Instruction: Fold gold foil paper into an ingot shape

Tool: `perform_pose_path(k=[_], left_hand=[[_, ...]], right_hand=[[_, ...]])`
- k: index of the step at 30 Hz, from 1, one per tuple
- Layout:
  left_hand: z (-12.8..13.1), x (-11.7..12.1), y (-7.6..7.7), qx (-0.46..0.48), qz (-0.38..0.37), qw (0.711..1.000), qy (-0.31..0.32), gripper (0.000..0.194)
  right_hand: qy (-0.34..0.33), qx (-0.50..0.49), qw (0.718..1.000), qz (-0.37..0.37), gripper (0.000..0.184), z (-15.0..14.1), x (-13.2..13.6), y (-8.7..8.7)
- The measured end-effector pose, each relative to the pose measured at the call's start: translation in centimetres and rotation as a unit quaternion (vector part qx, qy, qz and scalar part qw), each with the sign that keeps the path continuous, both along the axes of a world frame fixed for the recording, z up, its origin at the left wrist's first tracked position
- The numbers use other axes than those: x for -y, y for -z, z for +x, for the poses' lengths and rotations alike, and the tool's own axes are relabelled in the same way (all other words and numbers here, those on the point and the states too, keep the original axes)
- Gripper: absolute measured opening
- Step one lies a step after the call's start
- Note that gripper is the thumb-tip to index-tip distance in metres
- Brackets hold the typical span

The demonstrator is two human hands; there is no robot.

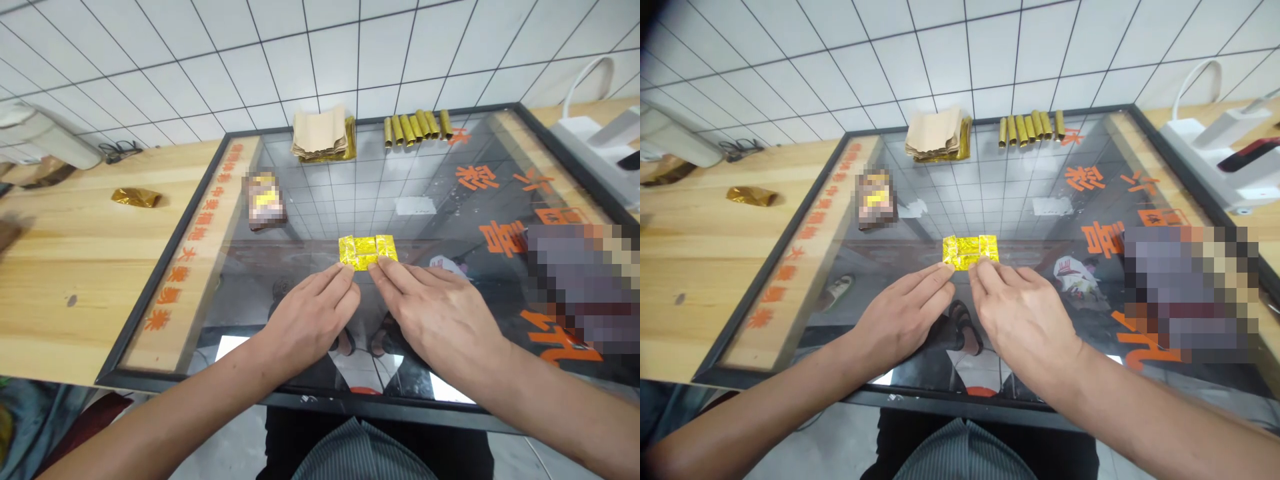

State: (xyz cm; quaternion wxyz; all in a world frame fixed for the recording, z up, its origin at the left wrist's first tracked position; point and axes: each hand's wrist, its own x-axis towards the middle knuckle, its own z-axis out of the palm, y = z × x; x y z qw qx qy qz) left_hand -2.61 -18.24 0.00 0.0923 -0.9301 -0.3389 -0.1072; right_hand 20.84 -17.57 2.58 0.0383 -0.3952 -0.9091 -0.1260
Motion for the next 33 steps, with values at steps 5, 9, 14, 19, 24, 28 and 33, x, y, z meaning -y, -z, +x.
perform_pose_path(k=[5, 9, 14, 19, 24, 28, 33], left_hand=[[-0.1, 0.2, -0.2, -0.004, -0.008, 1.0, 0.003, 0.026], [0.1, 0.4, -0.6, -0.021, -0.01, 1.0, -0.002, 0.026], [0.9, 0.6, -0.9, -0.045, 0.015, 0.999, -0.011, 0.026], [1.4, 0.8, -1.0, -0.076, 0.019, 0.997, -0.024, 0.028], [1.8, 1.0, -1.1, -0.073, 0.034, 0.996, -0.03, 0.027], [2.3, 1.0, -0.9, -0.054, 0.027, 0.997, -0.042, 0.027], [2.4, 1.0, -0.8, -0.045, 0.034, 0.998, -0.039, 0.027]], right_hand=[[-0.004, 0.006, 1.0, 0.009, 0.043, -0.3, 0.0, 0.1], [0.011, 0.032, 0.999, -0.017, 0.042, -0.4, 0.1, -0.4], [0.034, 0.046, 0.997, -0.055, 0.052, -0.6, 0.4, -1.0], [0.041, 0.027, 0.998, -0.05, 0.048, -0.5, 0.5, -1.0], [0.043, 0.049, 0.998, -0.023, 0.046, -0.3, 0.7, -1.0], [0.037, 0.056, 0.997, -0.025, 0.045, -0.4, 0.6, -1.2], [0.033, 0.044, 0.998, -0.005, 0.044, -0.4, 0.5, -0.8]])
